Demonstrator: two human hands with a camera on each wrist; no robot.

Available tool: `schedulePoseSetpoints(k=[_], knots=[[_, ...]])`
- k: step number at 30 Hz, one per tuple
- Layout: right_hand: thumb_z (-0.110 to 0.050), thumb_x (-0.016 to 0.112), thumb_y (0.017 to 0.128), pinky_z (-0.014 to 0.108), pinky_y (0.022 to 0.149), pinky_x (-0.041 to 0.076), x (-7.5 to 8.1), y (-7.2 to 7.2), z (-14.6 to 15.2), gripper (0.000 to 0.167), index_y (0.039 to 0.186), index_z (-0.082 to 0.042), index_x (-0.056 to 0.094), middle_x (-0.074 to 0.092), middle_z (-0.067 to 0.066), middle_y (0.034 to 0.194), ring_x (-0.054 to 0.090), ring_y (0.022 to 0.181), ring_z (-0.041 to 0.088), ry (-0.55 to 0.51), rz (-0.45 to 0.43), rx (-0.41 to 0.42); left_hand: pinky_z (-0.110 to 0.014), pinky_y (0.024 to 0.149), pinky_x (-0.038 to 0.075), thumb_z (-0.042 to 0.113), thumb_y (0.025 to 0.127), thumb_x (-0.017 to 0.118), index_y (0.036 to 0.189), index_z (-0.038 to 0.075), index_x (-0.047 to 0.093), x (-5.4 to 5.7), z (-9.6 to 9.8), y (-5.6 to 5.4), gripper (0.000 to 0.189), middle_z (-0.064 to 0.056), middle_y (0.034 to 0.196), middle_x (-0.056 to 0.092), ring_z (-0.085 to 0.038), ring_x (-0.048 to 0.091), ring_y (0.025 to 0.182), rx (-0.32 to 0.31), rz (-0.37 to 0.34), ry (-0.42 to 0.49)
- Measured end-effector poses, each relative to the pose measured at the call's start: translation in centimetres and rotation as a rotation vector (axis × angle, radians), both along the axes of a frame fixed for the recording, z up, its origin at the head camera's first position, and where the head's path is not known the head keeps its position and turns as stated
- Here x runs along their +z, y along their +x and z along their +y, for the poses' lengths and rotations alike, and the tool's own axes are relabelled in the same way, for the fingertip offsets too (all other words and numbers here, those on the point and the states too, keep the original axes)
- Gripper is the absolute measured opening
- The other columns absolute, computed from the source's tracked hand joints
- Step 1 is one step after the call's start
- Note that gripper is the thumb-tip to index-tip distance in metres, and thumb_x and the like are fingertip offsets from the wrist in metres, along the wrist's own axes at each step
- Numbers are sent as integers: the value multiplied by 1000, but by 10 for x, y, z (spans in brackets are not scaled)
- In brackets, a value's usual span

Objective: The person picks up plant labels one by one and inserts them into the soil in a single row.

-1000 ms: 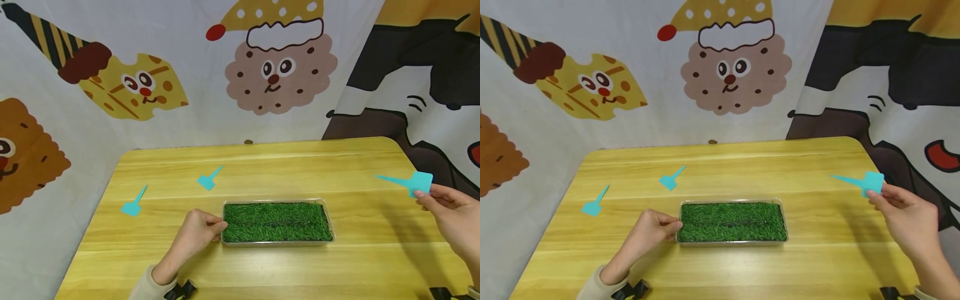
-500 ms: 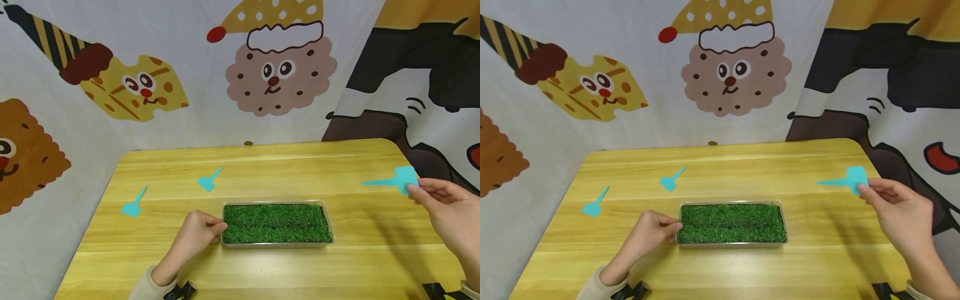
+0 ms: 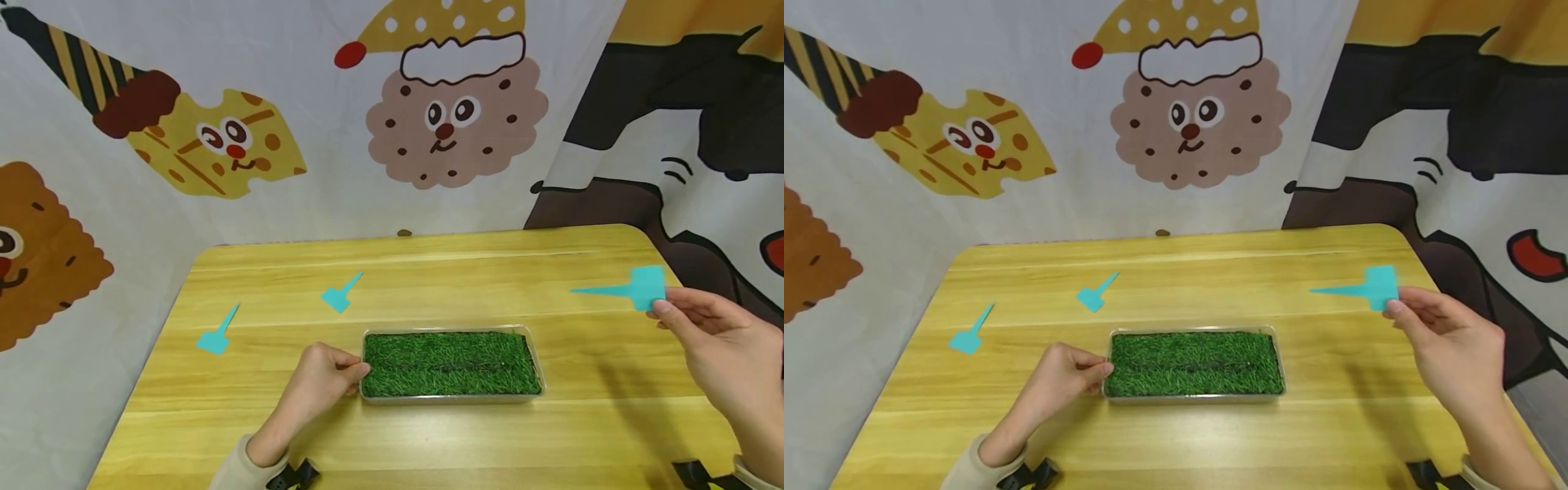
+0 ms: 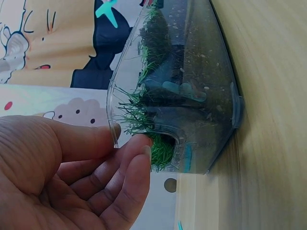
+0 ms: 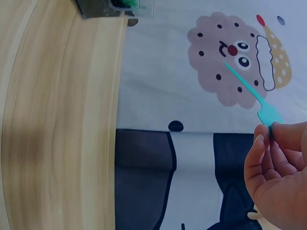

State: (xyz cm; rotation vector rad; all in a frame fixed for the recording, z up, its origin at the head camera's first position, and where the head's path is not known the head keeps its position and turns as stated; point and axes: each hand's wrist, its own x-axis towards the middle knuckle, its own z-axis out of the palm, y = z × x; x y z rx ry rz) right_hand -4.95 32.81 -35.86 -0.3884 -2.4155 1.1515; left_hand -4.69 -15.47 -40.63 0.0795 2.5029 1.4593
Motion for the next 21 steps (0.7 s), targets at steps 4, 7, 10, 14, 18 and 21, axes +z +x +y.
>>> schedulePoseSetpoints(k=[4, 7, 10, 14, 18, 21], knots=[[-3, 71, 99, 3, 72, 47, 1, 2, -7, 25, 124, -1, 72, 65, -32, 88, 63, 77, -12, 12, 24, 30, -24, 49, 48, 6, 92, 79, 88, 4, 84, 0, 0, 0, 6, 0, 71, 75, -22, 70, 62, 2, 2, -8], [-1, 72, 98, 3, 73, 48, -1, 4, -13, 26, 124, 3, 72, 66, -31, 88, 63, 76, -12, 21, 52, 60, -23, 48, 47, 6, 92, 79, 89, 4, 84, 0, 0, 0, 6, 0, 71, 75, -22, 70, 61, 3, 4, -13], [2, 73, 97, 3, 74, 48, -3, 5, -19, 26, 122, 4, 72, 66, -30, 89, 63, 76, -12, 30, 75, 94, -24, 49, 49, 6, 92, 79, 89, 4, 84, 0, 0, 0, 6, 0, 72, 76, -22, 71, 61, 3, 4, -14], [3, 75, 95, 4, 73, 49, -6, 6, -24, 25, 120, 4, 74, 68, -28, 92, 65, 78, -12, 18, 86, 133, -25, 50, 50, 6, 92, 79, 89, 3, 84, -1, 0, 0, 7, -1, 72, 75, -23, 71, 62, 2, 6, -14], [4, 77, 93, 4, 72, 49, -8, 8, -29, 25, 118, 5, 75, 68, -30, 93, 66, 80, -13, 37, 100, 167, -26, 51, 51, 6, 92, 79, 89, 4, 84, -1, 0, 0, 7, -1, 72, 76, -23, 71, 62, 2, 6, -11], [5, 78, 91, 4, 73, 49, -9, 9, -33, 24, 115, 4, 77, 69, -30, 93, 66, 81, -12, 54, 112, 203, -25, 50, 51, 6, 92, 79, 89, 4, 84, -1, 0, 0, 7, 0, 71, 75, -23, 71, 62, 0, 7, -4]])
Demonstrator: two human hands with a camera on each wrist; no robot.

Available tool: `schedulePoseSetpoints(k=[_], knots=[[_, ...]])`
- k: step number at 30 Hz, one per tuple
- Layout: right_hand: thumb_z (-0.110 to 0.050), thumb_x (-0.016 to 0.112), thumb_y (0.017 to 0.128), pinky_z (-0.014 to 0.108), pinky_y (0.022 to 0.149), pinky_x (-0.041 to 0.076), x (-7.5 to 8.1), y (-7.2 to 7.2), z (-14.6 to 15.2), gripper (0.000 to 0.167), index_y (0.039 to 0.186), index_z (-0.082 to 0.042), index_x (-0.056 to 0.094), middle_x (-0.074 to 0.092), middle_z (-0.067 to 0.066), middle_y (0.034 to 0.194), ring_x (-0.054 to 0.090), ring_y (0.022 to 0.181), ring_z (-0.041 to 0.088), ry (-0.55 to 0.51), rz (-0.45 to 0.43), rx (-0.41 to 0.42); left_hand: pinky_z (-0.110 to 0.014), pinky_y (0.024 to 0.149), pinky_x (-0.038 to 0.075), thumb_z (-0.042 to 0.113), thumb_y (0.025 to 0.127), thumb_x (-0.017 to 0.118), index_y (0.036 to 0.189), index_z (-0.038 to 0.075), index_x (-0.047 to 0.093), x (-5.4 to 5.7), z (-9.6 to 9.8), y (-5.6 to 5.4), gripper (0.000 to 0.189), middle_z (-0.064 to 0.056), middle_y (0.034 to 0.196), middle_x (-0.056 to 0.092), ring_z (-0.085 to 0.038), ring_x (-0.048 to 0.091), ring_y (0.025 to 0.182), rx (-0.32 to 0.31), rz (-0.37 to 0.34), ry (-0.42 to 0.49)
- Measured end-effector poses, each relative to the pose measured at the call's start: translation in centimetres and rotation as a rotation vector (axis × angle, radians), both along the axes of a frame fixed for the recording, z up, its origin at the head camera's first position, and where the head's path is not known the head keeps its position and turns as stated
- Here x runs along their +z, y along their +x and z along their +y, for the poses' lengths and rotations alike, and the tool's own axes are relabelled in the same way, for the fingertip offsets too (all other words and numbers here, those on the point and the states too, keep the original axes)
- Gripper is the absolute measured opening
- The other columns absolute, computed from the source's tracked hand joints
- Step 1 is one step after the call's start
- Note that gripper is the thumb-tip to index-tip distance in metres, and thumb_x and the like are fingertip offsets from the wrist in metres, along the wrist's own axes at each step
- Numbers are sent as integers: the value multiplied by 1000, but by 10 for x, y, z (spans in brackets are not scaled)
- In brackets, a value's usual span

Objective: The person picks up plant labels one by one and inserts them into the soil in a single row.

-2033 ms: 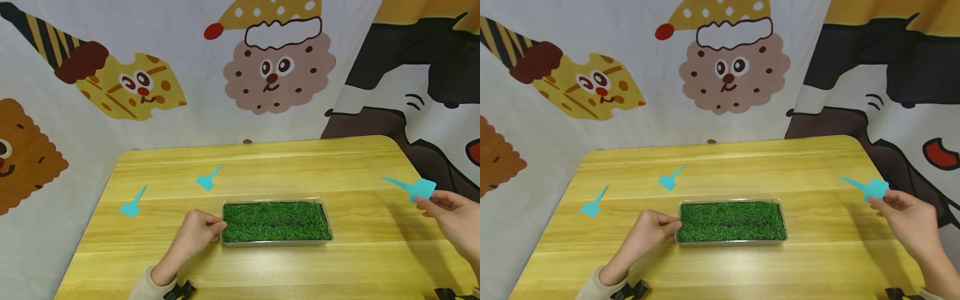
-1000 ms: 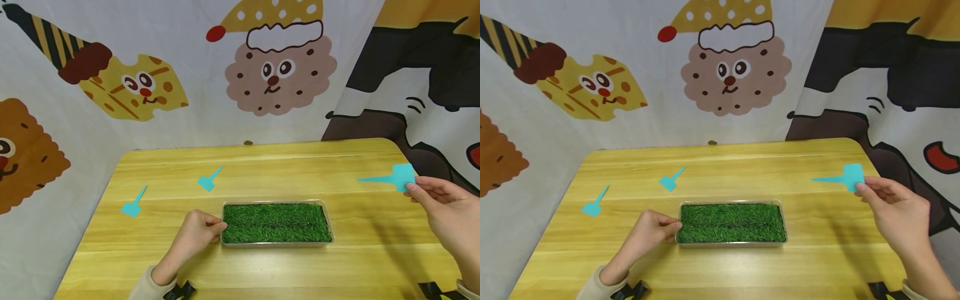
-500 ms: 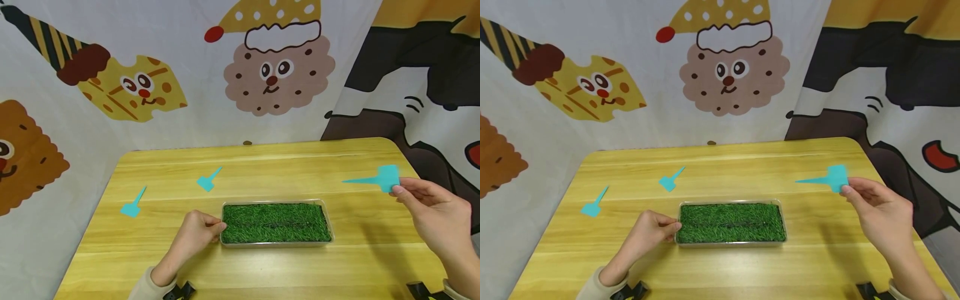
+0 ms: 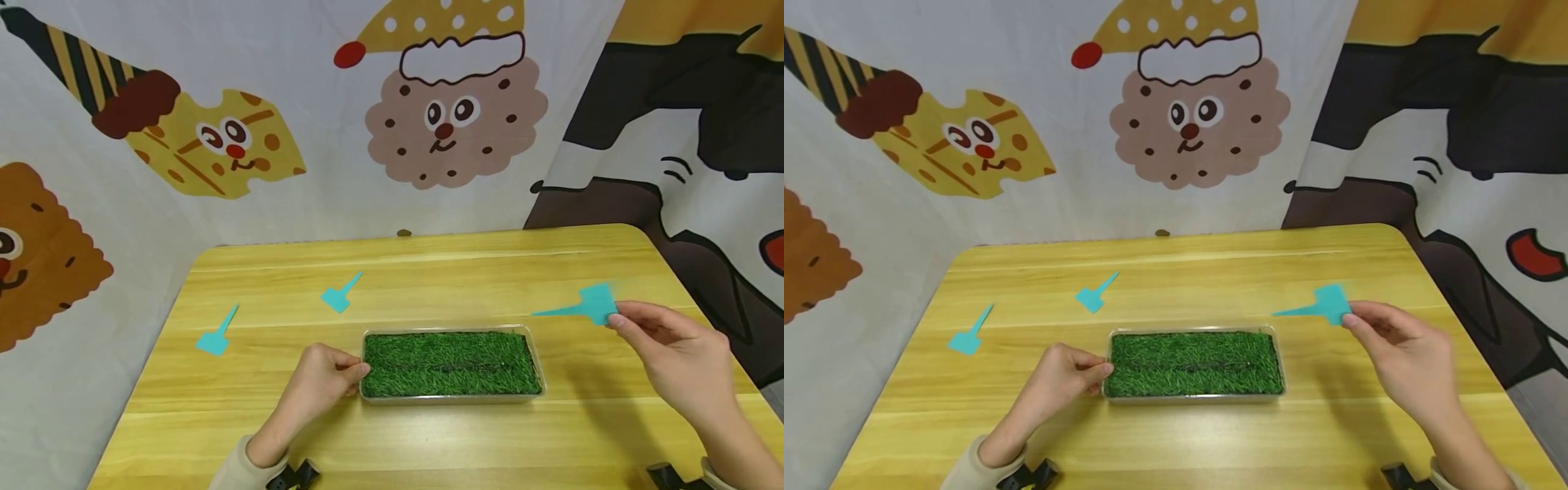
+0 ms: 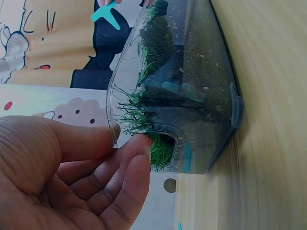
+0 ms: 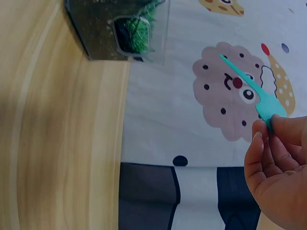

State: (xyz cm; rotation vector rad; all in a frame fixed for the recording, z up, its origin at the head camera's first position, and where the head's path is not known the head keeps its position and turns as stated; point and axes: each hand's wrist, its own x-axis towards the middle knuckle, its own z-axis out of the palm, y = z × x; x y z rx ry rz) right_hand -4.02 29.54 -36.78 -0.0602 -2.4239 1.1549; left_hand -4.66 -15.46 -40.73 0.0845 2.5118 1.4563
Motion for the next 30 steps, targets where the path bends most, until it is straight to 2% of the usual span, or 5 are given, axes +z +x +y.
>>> schedulePoseSetpoints(k=[7, 10, 15, 22, 30], knots=[[9, 80, 87, 6, 68, 48, -4, 1, -10, 23, 109, 1, 80, 71, -29, 92, 65, 78, -11, 36, 26, 73, -22, 46, 44, 6, 93, 78, 89, 4, 84, 1, 0, -1, 7, 1, 69, 75, -25, 71, 61, -3, 4, 7], [12, 81, 85, 6, 69, 47, -6, 1, -15, 25, 106, -2, 82, 72, -27, 93, 65, 79, -10, 56, 52, 111, -23, 49, 48, 6, 92, 79, 89, 4, 84, 1, 1, -1, 7, 0, 71, 75, -25, 71, 62, 2, 4, 4], [18, 79, 82, 6, 76, 48, -11, 0, -21, 29, 103, -2, 82, 75, -19, 96, 67, 84, -7, 30, 74, 195, -26, 55, 54, 5, 92, 79, 89, 4, 84, 0, 0, 0, 6, -1, 74, 76, -24, 72, 63, 10, -4, 1], [22, 77, 81, 6, 84, 48, -17, 1, -26, 33, 101, -4, 82, 75, -14, 98, 67, 93, -6, 32, 89, 288, -27, 56, 56, 5, 92, 79, 89, 3, 84, 0, 0, 0, 6, -4, 77, 77, -25, 72, 63, 10, -7, 10], [22, 79, 78, 6, 79, 49, -22, 0, -33, 38, 98, -10, 82, 75, -8, 96, 66, 89, -6, 108, 116, 345, -26, 53, 53, 6, 92, 79, 89, 4, 84, 0, 0, -1, 6, -3, 75, 77, -25, 71, 63, 13, -12, 10]])
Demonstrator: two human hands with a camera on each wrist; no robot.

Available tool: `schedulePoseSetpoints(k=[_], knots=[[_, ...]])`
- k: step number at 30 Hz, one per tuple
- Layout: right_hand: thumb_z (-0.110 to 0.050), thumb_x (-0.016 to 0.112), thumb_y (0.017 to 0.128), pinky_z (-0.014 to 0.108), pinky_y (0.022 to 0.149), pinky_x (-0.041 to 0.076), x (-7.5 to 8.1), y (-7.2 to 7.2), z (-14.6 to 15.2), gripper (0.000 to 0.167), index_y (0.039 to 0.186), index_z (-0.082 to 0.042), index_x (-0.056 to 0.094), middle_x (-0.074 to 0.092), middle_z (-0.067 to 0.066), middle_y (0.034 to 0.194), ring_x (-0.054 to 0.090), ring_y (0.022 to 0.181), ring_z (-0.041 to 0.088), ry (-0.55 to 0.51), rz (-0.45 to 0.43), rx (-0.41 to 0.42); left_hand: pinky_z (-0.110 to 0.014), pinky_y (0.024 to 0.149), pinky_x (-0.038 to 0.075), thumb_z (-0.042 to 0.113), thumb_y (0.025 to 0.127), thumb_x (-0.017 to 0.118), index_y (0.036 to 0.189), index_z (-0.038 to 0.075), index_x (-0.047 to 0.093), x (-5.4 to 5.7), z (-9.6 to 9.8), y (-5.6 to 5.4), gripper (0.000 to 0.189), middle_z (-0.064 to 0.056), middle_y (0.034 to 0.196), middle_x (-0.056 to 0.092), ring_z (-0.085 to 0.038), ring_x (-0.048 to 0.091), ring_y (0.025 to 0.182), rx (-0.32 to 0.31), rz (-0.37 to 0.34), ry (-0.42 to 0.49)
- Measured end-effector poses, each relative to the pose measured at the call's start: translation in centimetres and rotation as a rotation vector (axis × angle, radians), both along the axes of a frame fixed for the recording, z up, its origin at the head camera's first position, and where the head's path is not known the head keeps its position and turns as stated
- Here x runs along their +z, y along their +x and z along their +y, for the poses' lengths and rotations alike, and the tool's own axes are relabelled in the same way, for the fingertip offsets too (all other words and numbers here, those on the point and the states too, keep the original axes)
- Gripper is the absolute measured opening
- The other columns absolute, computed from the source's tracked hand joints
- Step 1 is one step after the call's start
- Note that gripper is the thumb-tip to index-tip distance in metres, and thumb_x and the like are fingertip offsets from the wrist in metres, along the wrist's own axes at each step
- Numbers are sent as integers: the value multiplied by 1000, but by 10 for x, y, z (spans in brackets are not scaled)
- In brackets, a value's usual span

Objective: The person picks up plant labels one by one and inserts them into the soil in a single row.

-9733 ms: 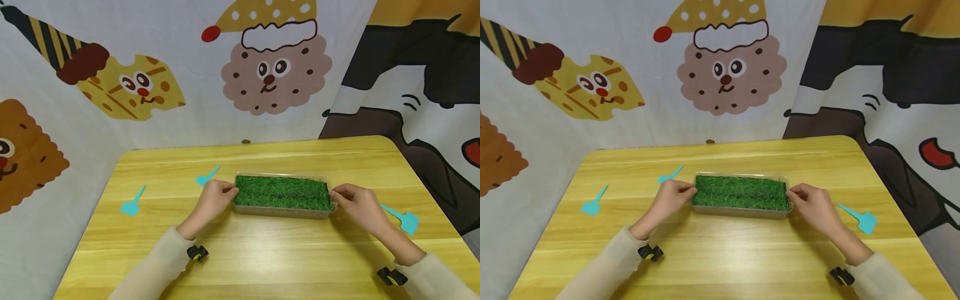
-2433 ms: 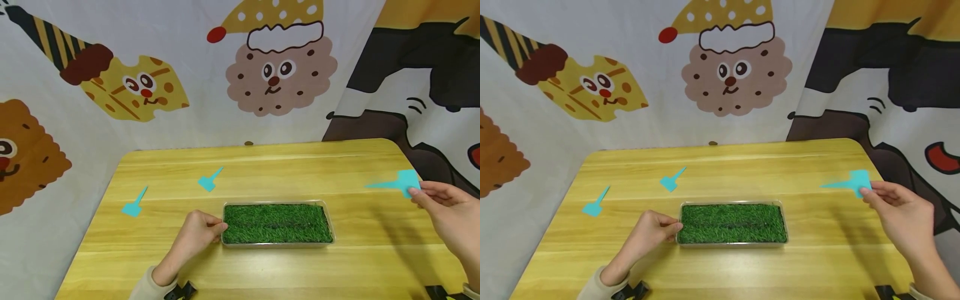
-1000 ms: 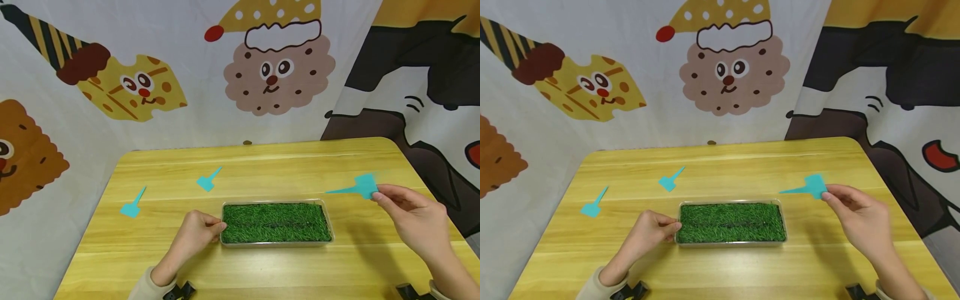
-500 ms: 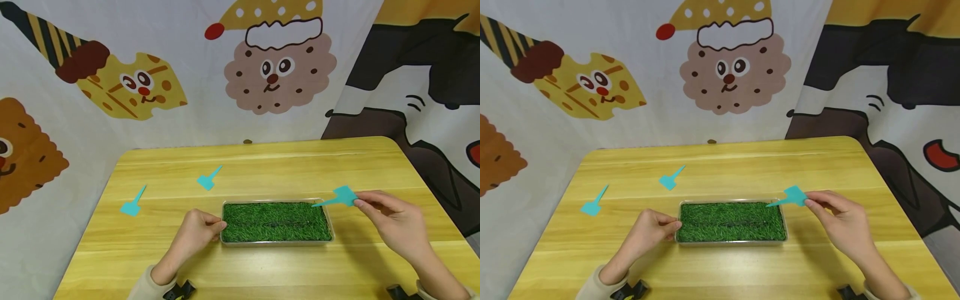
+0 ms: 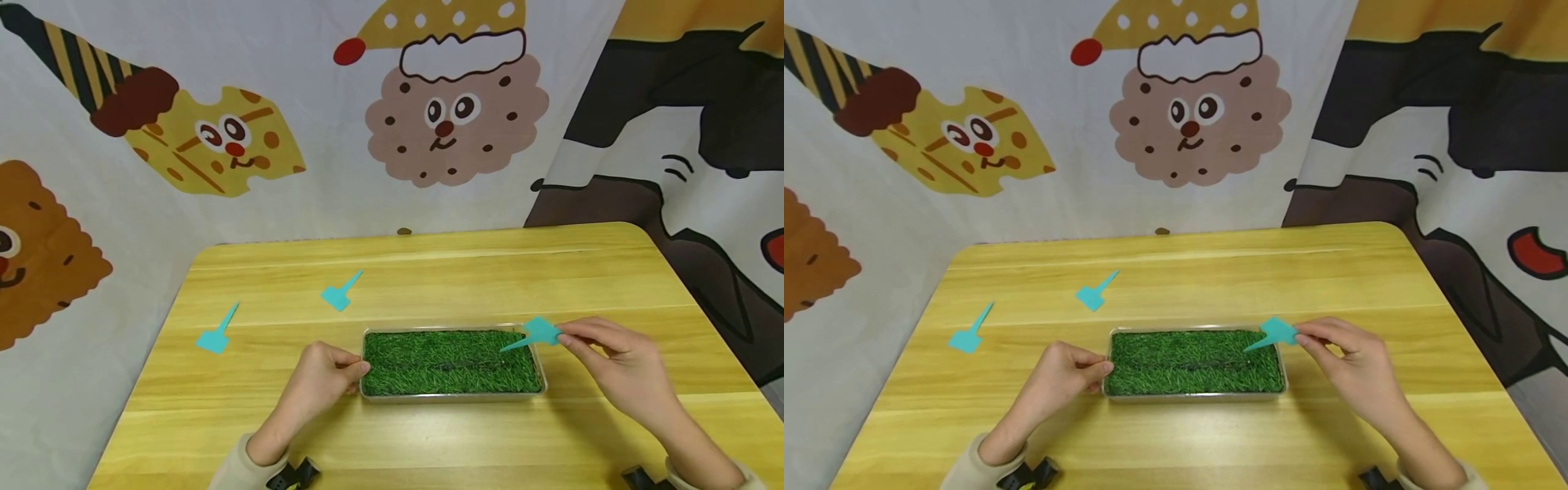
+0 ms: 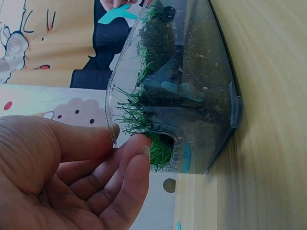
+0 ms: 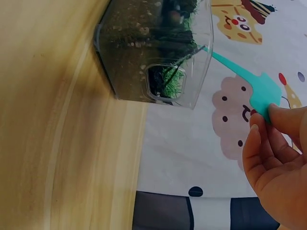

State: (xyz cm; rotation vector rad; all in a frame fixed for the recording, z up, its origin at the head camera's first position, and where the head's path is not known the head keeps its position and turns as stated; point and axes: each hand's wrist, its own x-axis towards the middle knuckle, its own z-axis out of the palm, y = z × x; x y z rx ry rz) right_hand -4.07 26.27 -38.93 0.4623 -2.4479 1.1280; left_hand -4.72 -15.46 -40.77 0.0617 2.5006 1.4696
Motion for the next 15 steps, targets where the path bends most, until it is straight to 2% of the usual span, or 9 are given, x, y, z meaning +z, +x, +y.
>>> schedulePoseSetpoints(k=[7, 15], knots=[[24, 81, 72, 8, 73, 48, -4, -2, -3, 44, 98, -12, 82, 75, -7, 95, 65, 87, -6, 57, 47, 53, -24, 50, 49, 5, 92, 79, 88, 4, 84, -1, 0, 0, 6, -1, 72, 76, -25, 71, 62, -2, 6, 2], [27, 80, 68, 8, 77, 51, -6, -3, -5, 49, 100, -11, 82, 75, -7, 98, 66, 93, -6, 80, 66, 115, -24, 50, 49, 6, 92, 79, 89, 3, 84, 0, 0, 0, 7, 1, 69, 74, -25, 71, 62, -2, 6, -1]])
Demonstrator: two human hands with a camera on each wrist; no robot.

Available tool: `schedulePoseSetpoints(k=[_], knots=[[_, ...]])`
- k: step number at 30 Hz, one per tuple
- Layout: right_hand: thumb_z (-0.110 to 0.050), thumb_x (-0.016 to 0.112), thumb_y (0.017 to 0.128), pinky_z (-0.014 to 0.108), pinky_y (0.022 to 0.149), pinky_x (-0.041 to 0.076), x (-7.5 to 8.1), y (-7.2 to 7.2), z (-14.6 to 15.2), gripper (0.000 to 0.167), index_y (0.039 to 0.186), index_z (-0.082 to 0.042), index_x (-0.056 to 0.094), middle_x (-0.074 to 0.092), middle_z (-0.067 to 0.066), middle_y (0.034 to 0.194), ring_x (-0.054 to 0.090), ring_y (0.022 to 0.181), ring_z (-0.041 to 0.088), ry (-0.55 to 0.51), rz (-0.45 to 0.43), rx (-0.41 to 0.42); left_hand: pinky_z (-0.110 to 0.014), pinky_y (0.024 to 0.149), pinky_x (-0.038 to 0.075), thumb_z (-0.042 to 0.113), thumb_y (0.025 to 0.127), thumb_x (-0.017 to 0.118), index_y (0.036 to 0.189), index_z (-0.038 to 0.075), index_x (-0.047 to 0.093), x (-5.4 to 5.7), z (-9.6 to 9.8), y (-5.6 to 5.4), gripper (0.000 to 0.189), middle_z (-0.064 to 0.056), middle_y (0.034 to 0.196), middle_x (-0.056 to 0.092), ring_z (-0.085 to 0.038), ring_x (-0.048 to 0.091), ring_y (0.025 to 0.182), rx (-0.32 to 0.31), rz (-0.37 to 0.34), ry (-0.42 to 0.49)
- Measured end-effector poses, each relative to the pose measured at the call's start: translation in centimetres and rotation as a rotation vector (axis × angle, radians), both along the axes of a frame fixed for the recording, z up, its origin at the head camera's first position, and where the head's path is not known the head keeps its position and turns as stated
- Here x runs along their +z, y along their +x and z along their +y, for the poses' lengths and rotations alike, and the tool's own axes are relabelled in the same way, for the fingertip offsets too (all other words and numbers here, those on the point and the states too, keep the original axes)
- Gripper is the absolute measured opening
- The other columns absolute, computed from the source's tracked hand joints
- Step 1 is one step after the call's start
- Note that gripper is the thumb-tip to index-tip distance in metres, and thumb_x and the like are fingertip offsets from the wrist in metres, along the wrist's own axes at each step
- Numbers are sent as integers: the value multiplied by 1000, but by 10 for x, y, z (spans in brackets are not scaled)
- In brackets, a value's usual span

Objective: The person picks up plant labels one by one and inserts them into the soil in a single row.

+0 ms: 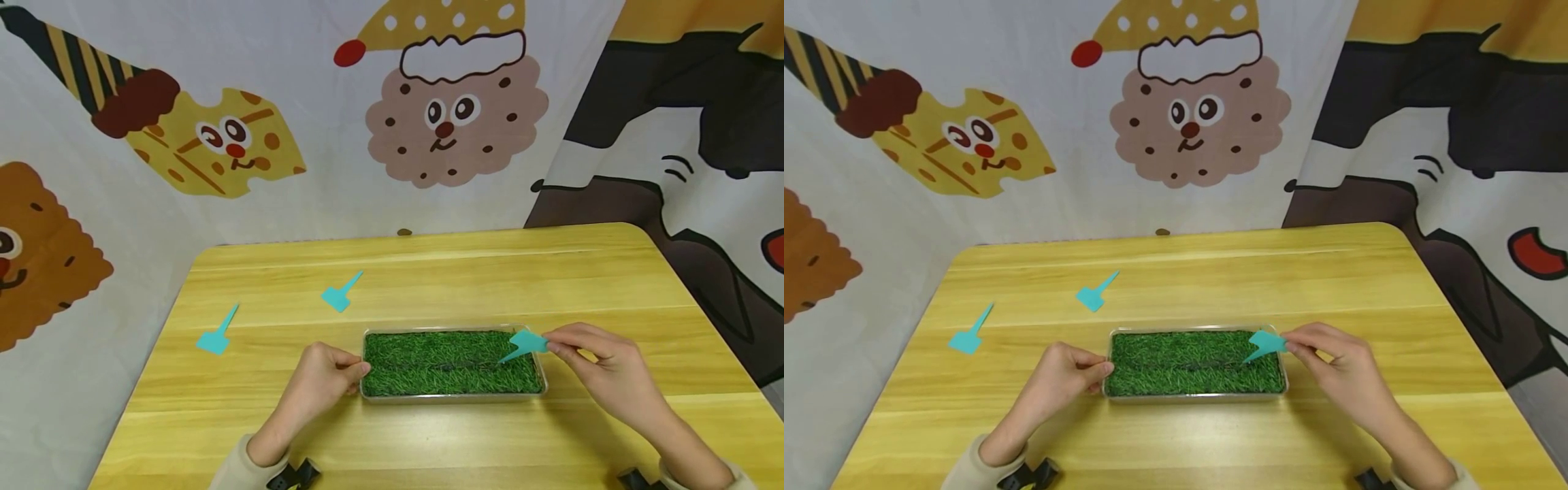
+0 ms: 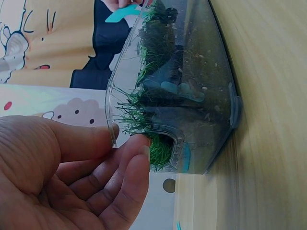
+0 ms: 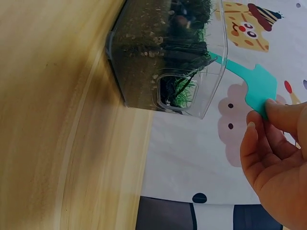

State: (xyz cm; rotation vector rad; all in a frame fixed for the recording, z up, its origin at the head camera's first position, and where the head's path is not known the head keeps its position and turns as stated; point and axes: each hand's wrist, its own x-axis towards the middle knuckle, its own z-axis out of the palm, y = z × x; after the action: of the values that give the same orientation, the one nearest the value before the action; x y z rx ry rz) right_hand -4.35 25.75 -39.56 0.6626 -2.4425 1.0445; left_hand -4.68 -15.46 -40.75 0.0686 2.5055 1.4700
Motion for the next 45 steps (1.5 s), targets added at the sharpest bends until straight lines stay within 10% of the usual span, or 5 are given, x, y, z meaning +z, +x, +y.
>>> schedulePoseSetpoints(k=[13, 18, 22, 45], knots=[[28, 80, 69, 10, 73, 52, -8, -4, -4, 52, 107, -7, 82, 76, -1, 100, 67, 95, -3, 4, 31, 101, -23, 48, 47, 6, 92, 79, 89, 3, 84, 0, 0, 1, 7, 0, 69, 74, -26, 70, 62, 1, 0, 8], [-12, 69, 100, 9, 74, 53, -10, -7, -6, 16, 109, -8, 82, 76, 2, 100, 68, 95, -1, 20, 71, 120, -24, 49, 48, 6, 92, 79, 88, 3, 84, -1, 0, 1, 7, 0, 70, 75, -26, 71, 62, 1, 3, 10], [-40, 53, 107, 9, 73, 53, -12, -10, -8, 44, 108, -7, 81, 76, 3, 99, 68, 92, 2, 27, 111, 137, -24, 49, 48, 6, 92, 79, 88, 4, 84, -1, -1, 1, 7, 0, 70, 75, -26, 71, 63, 4, 1, 6], [-37, 43, 114, 11, 65, 49, -8, -17, -9, 51, 106, -4, 81, 73, 2, 99, 67, 81, 15, 143, 205, 151, -22, 47, 44, 5, 92, 78, 87, 5, 84, 2, 0, 0, 8, 2, 67, 74, -24, 70, 60, -4, 6, -3]])
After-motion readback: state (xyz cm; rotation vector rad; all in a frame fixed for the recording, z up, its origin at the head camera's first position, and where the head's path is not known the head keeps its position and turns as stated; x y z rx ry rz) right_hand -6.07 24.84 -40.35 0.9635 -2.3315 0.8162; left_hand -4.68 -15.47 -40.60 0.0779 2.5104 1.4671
